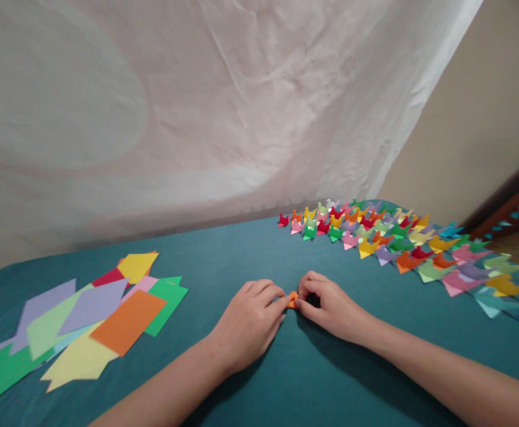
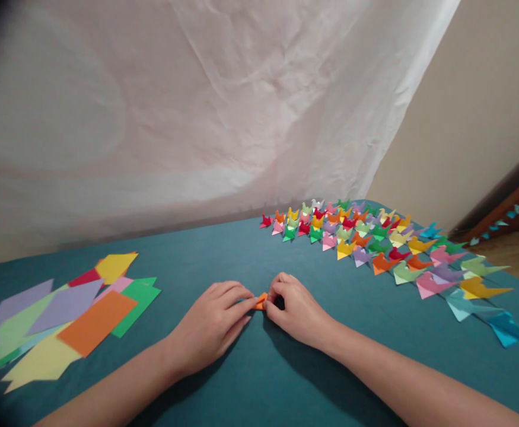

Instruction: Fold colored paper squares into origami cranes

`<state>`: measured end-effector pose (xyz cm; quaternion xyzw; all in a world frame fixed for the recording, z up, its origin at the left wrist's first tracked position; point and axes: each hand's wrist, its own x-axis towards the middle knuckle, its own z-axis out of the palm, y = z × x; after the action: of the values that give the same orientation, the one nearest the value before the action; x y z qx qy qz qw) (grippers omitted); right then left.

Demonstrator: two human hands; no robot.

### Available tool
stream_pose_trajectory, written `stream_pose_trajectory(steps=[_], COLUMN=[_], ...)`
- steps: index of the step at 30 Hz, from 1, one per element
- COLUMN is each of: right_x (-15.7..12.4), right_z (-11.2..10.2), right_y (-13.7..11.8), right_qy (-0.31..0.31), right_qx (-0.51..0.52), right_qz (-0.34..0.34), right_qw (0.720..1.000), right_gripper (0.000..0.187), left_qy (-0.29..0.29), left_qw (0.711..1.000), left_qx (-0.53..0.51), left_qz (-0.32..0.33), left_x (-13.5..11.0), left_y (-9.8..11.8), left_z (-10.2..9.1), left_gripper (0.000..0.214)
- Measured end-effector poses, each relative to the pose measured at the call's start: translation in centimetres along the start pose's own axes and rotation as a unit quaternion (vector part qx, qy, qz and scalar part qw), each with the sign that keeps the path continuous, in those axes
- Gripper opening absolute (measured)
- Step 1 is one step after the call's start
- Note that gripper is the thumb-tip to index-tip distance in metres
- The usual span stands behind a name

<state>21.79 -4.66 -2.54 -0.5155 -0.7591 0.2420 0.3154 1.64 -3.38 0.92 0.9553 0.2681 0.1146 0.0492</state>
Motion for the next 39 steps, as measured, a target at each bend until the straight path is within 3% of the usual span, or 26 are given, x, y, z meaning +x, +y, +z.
stream_pose_trajectory(steps=[12,21,29,39], right_x=[0.1,0.2,0.2,0.2], right_z=[0.0,0.0,0.1,0.1], right_y=[-0.3,-0.4,-0.5,-0.8], right_qy=[0.004,0.01,0.006,-0.002], right_qx=[-0.009,-0.022,-0.03,-0.033], right_qz=[0.004,-0.002,0.006,0.016], right_qw=[1.0,1.0,0.999,0.999], right_gripper=[0.013,0.014,0.014,0.014], left_qy=[-0.05,-0.037,-0.068,-0.049], left_qw=[0.997,0.998,0.996,0.998], left_qx=[0.048,0.039,0.026,0.026], left_qz=[-0.043,-0.033,-0.047,-0.033], left_x=[-1.0,-1.4,-1.1,-1.0], left_y=[2.3,2.0,1.9,1.6], left_z=[1.3,1.5,1.1,0.9], left_gripper=[0.061,0.059,0.06,0.054])
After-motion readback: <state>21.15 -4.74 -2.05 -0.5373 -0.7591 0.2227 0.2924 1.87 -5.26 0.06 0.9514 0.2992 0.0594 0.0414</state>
